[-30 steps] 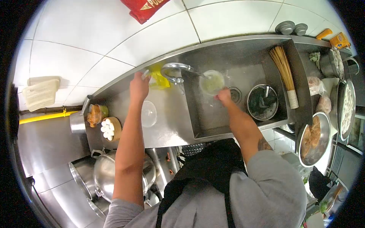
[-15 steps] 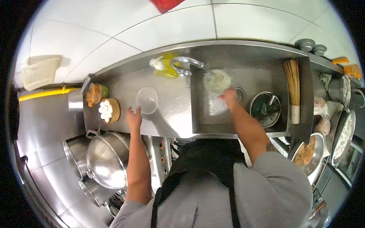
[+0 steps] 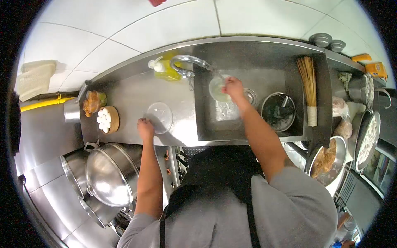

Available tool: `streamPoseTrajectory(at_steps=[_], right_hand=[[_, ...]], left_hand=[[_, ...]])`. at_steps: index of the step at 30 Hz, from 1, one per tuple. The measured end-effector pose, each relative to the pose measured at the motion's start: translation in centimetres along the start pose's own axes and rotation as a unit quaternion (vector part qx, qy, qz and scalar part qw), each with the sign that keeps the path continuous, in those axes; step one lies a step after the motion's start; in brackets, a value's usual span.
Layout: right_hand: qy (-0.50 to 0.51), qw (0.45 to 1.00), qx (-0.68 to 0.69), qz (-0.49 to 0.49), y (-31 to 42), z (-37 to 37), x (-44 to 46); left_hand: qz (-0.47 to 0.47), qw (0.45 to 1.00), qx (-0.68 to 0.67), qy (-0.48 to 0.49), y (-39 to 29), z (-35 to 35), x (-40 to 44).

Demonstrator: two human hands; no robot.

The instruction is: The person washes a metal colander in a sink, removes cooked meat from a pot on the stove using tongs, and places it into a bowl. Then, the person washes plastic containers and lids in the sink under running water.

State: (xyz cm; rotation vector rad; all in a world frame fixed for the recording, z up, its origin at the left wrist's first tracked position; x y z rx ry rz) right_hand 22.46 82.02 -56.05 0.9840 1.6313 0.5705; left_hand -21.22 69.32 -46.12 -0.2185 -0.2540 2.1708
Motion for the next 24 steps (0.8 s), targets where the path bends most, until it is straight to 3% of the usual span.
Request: streamPoseTrajectory(at_steps=[1, 3, 4, 6, 8, 11, 12, 14, 16, 17, 19, 21, 22, 24], right_hand=[[0.01, 0.999, 0.045, -0.027, -0.3, -0.6, 1.8], [0.046, 0.987, -0.156, 0.008, -2.2, 1.1, 7.7], [0.076, 0.967, -0.241, 0.021, -1.6, 0.6, 8.0], [0.147, 0.977, -0.12, -0.096, -2.5, -0.3, 7.9], [0.21, 0.942, -0.26, -0.033, -2.2, -1.4, 7.3], [0.139, 0.855, -0.5, -0.019, -2.2, -1.9, 5.3], [0.118, 0.854, -0.507, 0.001, -2.5, -2.1, 4.8], [0.073, 0.851, -0.518, 0.043, -3.7, -2.5, 4.9], [0.106, 0.904, -0.409, 0.068, -3.8, -5.5, 0.8], [0.163, 0.929, -0.333, -0.002, -1.3, -7.8, -4.3], [0.234, 0.915, -0.293, 0.149, -6.0, -10.5, -5.2], [0.133, 0.949, -0.277, 0.063, -4.6, -11.2, -9.4], [0.125, 0.929, -0.338, 0.081, -4.6, -10.5, -9.0], [0.171, 0.972, -0.155, -0.038, -1.3, -7.5, -9.0]], left_hand=[[0.025, 0.999, -0.004, 0.034, -0.4, -0.1, -0.2], [0.078, 0.992, -0.009, 0.098, -1.0, -0.1, -0.2], [0.066, 0.993, -0.004, 0.101, -1.5, 0.0, -0.3], [0.042, 0.994, 0.003, 0.105, -2.5, -0.1, -0.7], [0.002, 0.999, 0.009, 0.043, -3.4, -0.1, -1.5], [-0.032, 0.999, 0.015, 0.029, -4.5, -0.4, -2.9], [-0.041, 0.998, 0.016, 0.038, -5.1, -0.5, -3.4], [-0.063, 0.998, 0.012, -0.005, -7.4, 0.2, -5.2], [-0.086, 0.996, 0.016, -0.026, -8.1, -0.3, -7.2], [-0.101, 0.994, 0.019, -0.03, -8.1, -1.2, -7.9], [-0.132, 0.991, 0.011, -0.034, -9.7, -2.6, -9.0], [-0.163, 0.986, -0.007, -0.032, -12.1, -3.8, -10.6], [-0.162, 0.986, -0.028, -0.033, -13.7, -4.1, -11.3], [-0.166, 0.984, -0.065, 0.008, -16.5, -5.4, -11.8]])
Point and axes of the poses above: each hand's wrist, its own x-axis towards the middle knuckle, its own z-axis out of the back of the hand, y = z × x, the point moved 4 cm from there along x, towards the middle knuckle, and after that the axes turned 10 degrees about y, right-handed, at the moved point
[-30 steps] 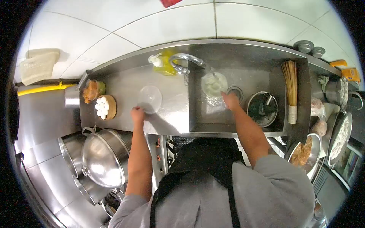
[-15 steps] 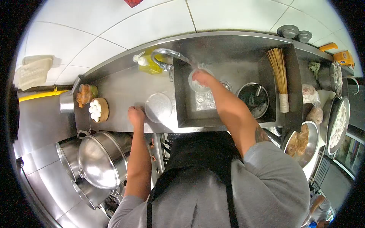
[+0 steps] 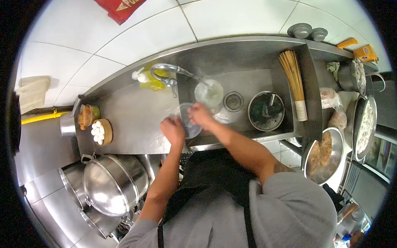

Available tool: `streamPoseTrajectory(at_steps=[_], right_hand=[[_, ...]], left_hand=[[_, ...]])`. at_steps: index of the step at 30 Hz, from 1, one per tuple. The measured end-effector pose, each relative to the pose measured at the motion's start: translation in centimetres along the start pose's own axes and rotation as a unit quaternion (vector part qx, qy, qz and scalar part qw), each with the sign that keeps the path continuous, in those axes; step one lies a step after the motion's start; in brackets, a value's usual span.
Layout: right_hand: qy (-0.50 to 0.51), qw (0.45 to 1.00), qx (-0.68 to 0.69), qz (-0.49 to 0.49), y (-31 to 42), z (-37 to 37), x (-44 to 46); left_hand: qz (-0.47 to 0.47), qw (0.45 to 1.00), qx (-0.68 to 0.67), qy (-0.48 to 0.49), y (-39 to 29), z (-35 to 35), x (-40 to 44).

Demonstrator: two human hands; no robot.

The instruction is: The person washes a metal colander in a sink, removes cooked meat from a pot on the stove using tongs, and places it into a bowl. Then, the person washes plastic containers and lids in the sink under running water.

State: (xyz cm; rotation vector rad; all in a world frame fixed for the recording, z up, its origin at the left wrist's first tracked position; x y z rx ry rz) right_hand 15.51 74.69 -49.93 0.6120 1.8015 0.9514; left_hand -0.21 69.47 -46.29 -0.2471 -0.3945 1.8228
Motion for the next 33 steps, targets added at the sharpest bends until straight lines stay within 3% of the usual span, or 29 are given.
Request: streamPoseTrajectory(at_steps=[1, 2, 3, 5, 6, 8, 10, 11, 14, 16, 17, 18, 19, 21, 22, 23, 25, 27, 28, 30, 31, 32, 33], right_hand=[[0.031, 0.994, 0.102, -0.036, 1.2, 2.3, -0.7], [-0.008, 0.994, 0.102, 0.05, 2.3, 5.4, -0.9], [-0.079, 0.991, 0.102, 0.026, 5.4, 7.5, -2.7], [-0.124, 0.982, 0.133, 0.044, 5.9, 12.1, -1.8], [-0.149, 0.986, -0.018, 0.068, 3.4, 13.9, 1.3], [-0.248, 0.907, -0.331, 0.081, -1.7, 17.5, 7.3], [-0.307, 0.839, -0.353, 0.279, 5.4, 11.3, 3.3], [-0.329, 0.79, -0.358, 0.374, 8.3, 8.4, 1.8], [-0.294, 0.814, -0.196, 0.461, 7.8, 8.7, 4.3], [-0.18, 0.949, -0.046, 0.253, -1.0, 11.9, 10.5], [-0.131, 0.965, -0.148, 0.171, -1.3, 11.4, 9.8], [-0.071, 0.958, -0.26, 0.099, -1.5, 10.8, 8.7], [-0.028, 0.848, -0.527, 0.052, 0.9, 8.6, 4.5], [-0.094, 0.762, -0.64, 0.036, -4.0, 8.2, 6.3], [-0.127, 0.711, -0.691, 0.03, -5.6, 8.2, 7.5], [-0.091, 0.751, -0.654, 0.006, -5.9, 8.2, 8.5], [-0.019, 0.819, -0.572, -0.042, -5.9, 8.4, 11.0], [0.026, 0.779, -0.623, -0.072, -5.0, 8.2, 11.9], [0.05, 0.758, -0.644, -0.09, -4.8, 8.0, 11.9], [-0.07, 0.777, -0.625, -0.022, -5.9, 8.8, 13.4], [-0.128, 0.78, -0.612, 0.012, -7.1, 9.3, 14.7], [-0.062, 0.785, -0.615, -0.031, -9.3, 9.7, 17.4], [0.004, 0.786, -0.613, -0.078, -11.8, 10.2, 20.3]], left_hand=[[-0.001, 0.999, -0.042, 0.026, -2.3, -0.5, 0.8], [-0.017, 0.989, -0.143, 0.031, -5.0, -1.8, 2.0], [-0.03, 0.969, -0.241, 0.039, -7.3, -2.8, 3.5], [0.05, 0.922, -0.316, 0.22, -11.3, -4.8, 8.5], [0.024, 0.912, -0.305, 0.273, -13.4, -4.5, 11.7], [0.026, 0.877, -0.354, 0.323, -15.9, -4.1, 14.7], [0.081, 0.821, -0.473, 0.309, -17.1, -4.6, 15.9], [0.019, 0.87, -0.416, 0.264, -17.1, -4.8, 16.5], [-0.122, 0.957, -0.204, 0.164, -16.6, -4.1, 15.3], [-0.17, 0.974, -0.036, 0.143, -17.4, 0.9, 12.9], [-0.152, 0.973, -0.022, 0.17, -16.5, 1.5, 12.0], [-0.132, 0.972, -0.009, 0.194, -15.7, 2.1, 11.3], [-0.113, 0.969, 0.005, 0.219, -14.8, 2.7, 10.5], [-0.171, 0.97, -0.071, 0.154, -12.7, 5.2, 7.7], [-0.152, 0.974, -0.09, 0.144, -11.1, 6.2, 6.7], [-0.133, 0.976, -0.108, 0.135, -9.2, 7.1, 5.7], [0.034, 0.911, -0.377, 0.167, -3.3, 7.2, 3.8], [0.17, 0.839, -0.497, 0.141, 0.8, 8.7, 3.0], [0.187, 0.837, -0.495, 0.139, 3.1, 8.8, 3.2], [0.222, 0.83, -0.494, 0.133, 8.3, 7.7, 3.7], [0.166, 0.937, -0.301, 0.063, 10.1, 8.1, 4.3], [0.101, 0.991, -0.09, -0.008, 11.1, 8.1, 4.8], [0.03, 0.989, 0.127, -0.073, 10.9, 8.1, 4.9]])
Point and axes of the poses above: each hand's wrist, its own x-axis towards the middle knuckle, its own z-axis out of the back of the hand, y = z × x, the point moved 4 cm from there along x, towards the middle knuckle, and after that the axes turned 10 degrees about y, right-handed, at the moved point
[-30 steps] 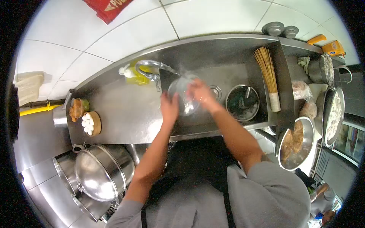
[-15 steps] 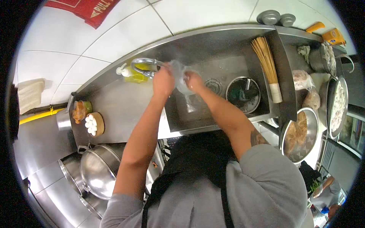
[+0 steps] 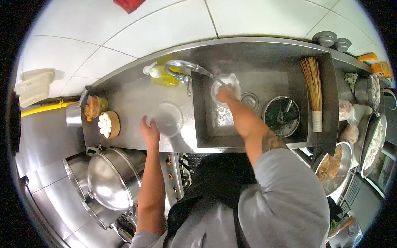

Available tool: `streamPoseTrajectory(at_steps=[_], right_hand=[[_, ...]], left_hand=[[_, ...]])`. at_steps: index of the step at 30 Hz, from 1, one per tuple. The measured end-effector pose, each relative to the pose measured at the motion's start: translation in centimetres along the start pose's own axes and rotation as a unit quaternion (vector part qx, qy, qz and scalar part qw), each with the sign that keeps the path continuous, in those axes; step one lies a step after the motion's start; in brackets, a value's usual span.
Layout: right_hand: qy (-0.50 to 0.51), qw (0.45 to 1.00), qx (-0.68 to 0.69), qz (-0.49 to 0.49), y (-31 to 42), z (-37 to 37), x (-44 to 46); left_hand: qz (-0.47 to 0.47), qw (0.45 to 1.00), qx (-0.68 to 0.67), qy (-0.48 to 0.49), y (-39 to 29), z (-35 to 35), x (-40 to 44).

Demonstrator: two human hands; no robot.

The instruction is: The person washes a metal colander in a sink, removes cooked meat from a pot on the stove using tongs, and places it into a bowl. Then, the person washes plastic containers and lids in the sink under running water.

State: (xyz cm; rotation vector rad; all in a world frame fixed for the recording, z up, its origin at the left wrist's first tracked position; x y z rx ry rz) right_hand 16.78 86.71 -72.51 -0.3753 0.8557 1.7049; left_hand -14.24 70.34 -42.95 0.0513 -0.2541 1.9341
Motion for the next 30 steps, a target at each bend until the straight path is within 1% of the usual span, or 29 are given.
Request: streamPoseTrajectory(at_steps=[1, 2, 3, 4, 5, 6, 7, 9, 11, 14, 15, 16, 18, 21, 24, 27, 29, 30], right_hand=[[0.082, 0.997, -0.002, 0.001, -0.6, -1.7, 1.4], [0.006, 1.0, -0.023, -0.012, -0.5, 0.2, -0.9], [-0.07, 0.996, -0.046, -0.025, 0.3, 3.6, -5.4], [-0.142, 0.987, -0.067, -0.039, 1.1, 5.6, -8.6], [-0.086, 0.994, -0.049, -0.051, 0.8, 4.6, -8.4], [-0.034, 0.997, -0.032, -0.063, 0.4, 3.9, -7.6], [0.016, 0.997, -0.014, -0.075, -0.3, 2.9, -6.6], [0.003, 0.998, 0.001, 0.068, -2.1, -1.5, -5.3], [0.043, 0.997, -0.049, 0.049, -3.4, 0.1, -8.4], [0.116, 0.987, -0.104, 0.039, -1.2, 4.5, -15.4], [0.118, 0.987, -0.098, 0.047, -0.6, 4.8, -16.0], [0.12, 0.987, -0.092, 0.054, -0.1, 5.2, -16.6], [0.081, 0.993, -0.041, 0.076, 0.5, 6.1, -16.9], [0.017, 0.993, 0.022, 0.114, 0.7, 8.0, -16.9], [-0.011, 0.998, 0.057, -0.033, -2.1, 7.8, -17.3], [-0.021, 0.986, -0.037, 0.16, 0.7, 7.6, -18.6], [-0.111, 0.993, 0.039, 0.002, -2.9, 6.5, -18.0], [-0.159, 0.982, 0.074, -0.077, -4.6, 6.7, -18.0]], left_hand=[[-0.016, 0.998, -0.029, -0.047, -3.5, 3.4, 0.3], [-0.042, 0.992, -0.119, 0.007, -5.8, 3.2, -0.4], [-0.069, 0.974, -0.21, 0.06, -8.7, 2.5, -1.3], [-0.033, 0.921, -0.335, 0.194, -13.3, 1.8, -2.9], [-0.04, 0.884, -0.376, 0.277, -16.7, -1.1, -4.2], [-0.037, 0.879, -0.377, 0.289, -17.9, -7.9, -5.9], [0.098, 0.844, -0.397, 0.347, -18.5, -15.5, -6.8], [0.243, 0.739, -0.452, 0.437, -20.3, -21.8, -6.5], [0.278, 0.622, -0.53, 0.504, -21.4, -24.1, -5.9], [0.164, 0.68, -0.419, 0.579, -21.1, -22.6, -4.9], [0.124, 0.686, -0.427, 0.576, -20.5, -25.9, -5.7], [0.123, 0.677, -0.407, 0.6, -20.6, -24.6, -6.0], [0.112, 0.658, -0.371, 0.645, -22.3, -19.7, -5.7], [0.115, 0.682, -0.317, 0.648, -23.6, -15.5, -6.3], [0.057, 0.684, -0.254, 0.681, -23.8, -13.3, -5.8], [-0.049, 0.731, -0.16, 0.662, -24.4, -12.7, -5.4], [-0.061, 0.748, -0.188, 0.634, -24.1, -11.2, -5.2], [-0.069, 0.757, -0.205, 0.617, -24.4, -10.5, -4.7]])
Point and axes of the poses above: each hand's wrist, its own x-axis towards the middle knuckle, its own z-axis out of the back of the hand, y = z × x, the point moved 4 cm from there along x, towards the middle knuckle, and after that the axes turned 10 degrees about y, right-handed, at the moved point
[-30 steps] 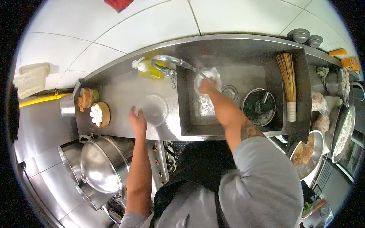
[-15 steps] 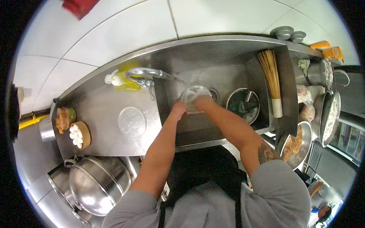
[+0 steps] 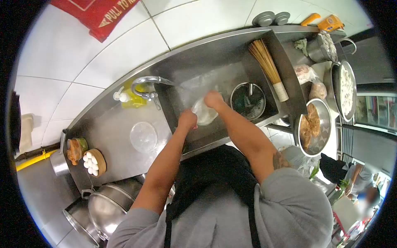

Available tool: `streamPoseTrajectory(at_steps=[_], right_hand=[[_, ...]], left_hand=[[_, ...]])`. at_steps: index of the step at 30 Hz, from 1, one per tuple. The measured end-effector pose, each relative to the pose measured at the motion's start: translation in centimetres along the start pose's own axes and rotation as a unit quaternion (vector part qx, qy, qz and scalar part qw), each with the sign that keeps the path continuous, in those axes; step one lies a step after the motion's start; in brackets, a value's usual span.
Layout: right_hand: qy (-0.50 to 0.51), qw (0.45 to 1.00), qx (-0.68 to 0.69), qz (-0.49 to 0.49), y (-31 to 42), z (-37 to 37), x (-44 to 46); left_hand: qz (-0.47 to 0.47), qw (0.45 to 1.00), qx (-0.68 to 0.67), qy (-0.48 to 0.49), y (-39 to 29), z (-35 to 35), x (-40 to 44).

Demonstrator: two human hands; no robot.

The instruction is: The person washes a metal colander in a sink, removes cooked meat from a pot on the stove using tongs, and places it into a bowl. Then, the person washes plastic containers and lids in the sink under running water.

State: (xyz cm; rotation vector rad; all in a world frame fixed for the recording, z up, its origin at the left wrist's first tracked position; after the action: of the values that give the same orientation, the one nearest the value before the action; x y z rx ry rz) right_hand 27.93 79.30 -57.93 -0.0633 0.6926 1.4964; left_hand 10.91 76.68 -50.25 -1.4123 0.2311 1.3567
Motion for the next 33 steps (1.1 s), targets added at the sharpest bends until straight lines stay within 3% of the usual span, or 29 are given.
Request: streamPoseTrajectory(at_steps=[3, 6, 9, 12, 15, 18, 21, 24, 27, 30, 33], right_hand=[[0.061, 0.981, -0.116, 0.141, 5.7, 2.7, -4.2], [0.051, 0.996, 0.048, 0.057, 6.1, 5.5, -4.3], [0.136, 0.986, -0.092, -0.004, 2.1, 1.6, -2.8], [0.06, 0.997, -0.037, -0.023, 6.2, 1.9, -7.0], [0.137, 0.988, -0.029, 0.07, 9.7, 4.9, -11.3], [0.049, 0.978, -0.165, 0.12, 10.4, 6.9, -12.4], [0.153, 0.978, 0.127, -0.063, 12.2, 4.6, -10.5], [0.031, 0.995, 0.094, 0.03, 10.9, 2.6, -10.5], [0.114, 0.979, -0.17, 0.003, 9.0, 4.3, -11.7], [0.175, 0.971, 0.153, -0.053, 10.7, 3.1, -10.9], [0.132, 0.984, -0.12, -0.021, 10.5, 5.7, -12.6]], left_hand=[[-0.027, 0.995, 0.089, -0.029, -0.9, 0.6, -0.7], [-0.24, 0.911, 0.271, -0.197, -0.6, 1.7, -1.8], [-0.164, 0.857, 0.488, -0.018, -2.4, 3.2, -0.9], [-0.167, 0.938, 0.281, -0.114, -2.0, 4.5, 1.9], [-0.088, 0.992, 0.08, -0.043, -4.0, 7.3, 0.0], [-0.125, 0.985, 0.111, -0.045, -4.7, 8.7, 1.4], [-0.148, 0.968, 0.169, -0.108, -6.2, 8.4, 1.7], [-0.125, 0.978, 0.114, -0.119, -7.0, 8.9, 0.1], [-0.149, 0.973, 0.16, -0.076, -6.7, 9.0, 0.9], [-0.25, 0.92, 0.193, -0.231, -5.6, 7.3, 4.4], [-0.254, 0.869, 0.369, -0.209, -3.1, 7.9, 9.0]])
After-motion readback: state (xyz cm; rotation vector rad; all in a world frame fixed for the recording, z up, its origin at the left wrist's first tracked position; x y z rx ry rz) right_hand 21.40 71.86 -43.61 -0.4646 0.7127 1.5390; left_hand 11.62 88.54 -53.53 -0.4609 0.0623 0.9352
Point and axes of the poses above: each hand's wrist, its own x-axis towards the middle knuckle, its own z-axis out of the back of the hand, y = z × x, the point moved 4 cm from there along x, towards the middle knuckle, and after that the axes turned 10 degrees about y, right-handed, at the moved point
